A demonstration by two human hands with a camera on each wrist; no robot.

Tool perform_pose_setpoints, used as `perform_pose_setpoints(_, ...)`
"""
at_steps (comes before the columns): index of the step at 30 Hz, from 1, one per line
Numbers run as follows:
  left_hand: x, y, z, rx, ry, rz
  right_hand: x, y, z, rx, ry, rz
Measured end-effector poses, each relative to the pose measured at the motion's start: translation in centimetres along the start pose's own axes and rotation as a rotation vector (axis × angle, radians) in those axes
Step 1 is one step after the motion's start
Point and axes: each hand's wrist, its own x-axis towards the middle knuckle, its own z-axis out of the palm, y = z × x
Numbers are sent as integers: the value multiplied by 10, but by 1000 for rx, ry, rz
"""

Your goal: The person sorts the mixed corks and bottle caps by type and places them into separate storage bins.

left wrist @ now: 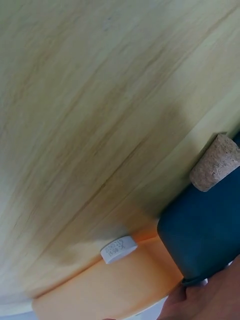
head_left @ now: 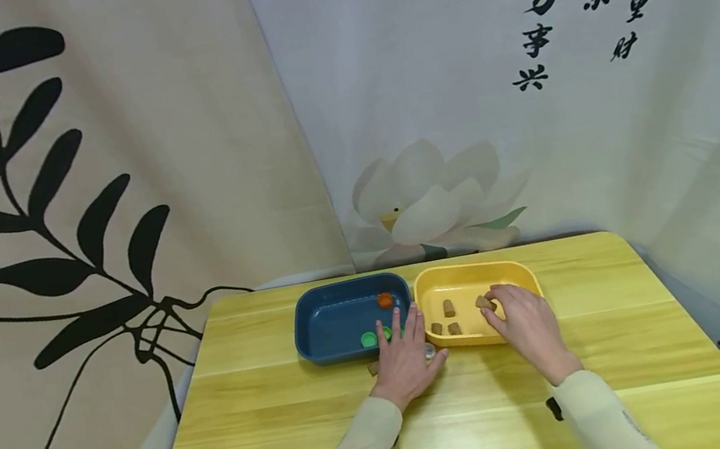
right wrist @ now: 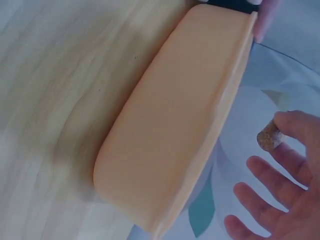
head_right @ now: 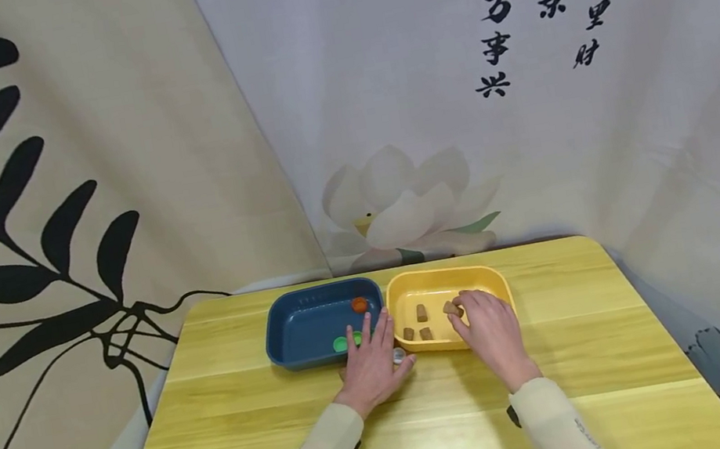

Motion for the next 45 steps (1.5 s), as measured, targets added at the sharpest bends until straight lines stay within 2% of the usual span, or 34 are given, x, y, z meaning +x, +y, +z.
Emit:
perform_pose_setpoints(7, 1, 2, 2, -22, -7, -1, 12, 6, 16, -28, -129, 76)
perform_pose_setpoints(13, 1, 5, 1, 9, -1, 3, 16, 8, 28, -38, -260, 145)
perform_pose_setpoints(19, 3, 7, 2, 1, -9, 7, 17, 11, 35, -59, -332, 160)
perform_pose_setpoints(26, 4, 9, 5, 19, 2, 13, 15, 17, 42, -16, -423, 213)
perform_pose_setpoints(29, 5, 9, 6, 37, 4, 15, 12, 19, 42, 8, -395, 224)
perform_pose_setpoints(39, 1, 3, 2, 27, 0, -1, -8, 20, 19, 31, -125, 177)
perform_pose_setpoints(45, 0, 0, 3, 12, 7, -3, -25, 26, 8, 22, -34, 175)
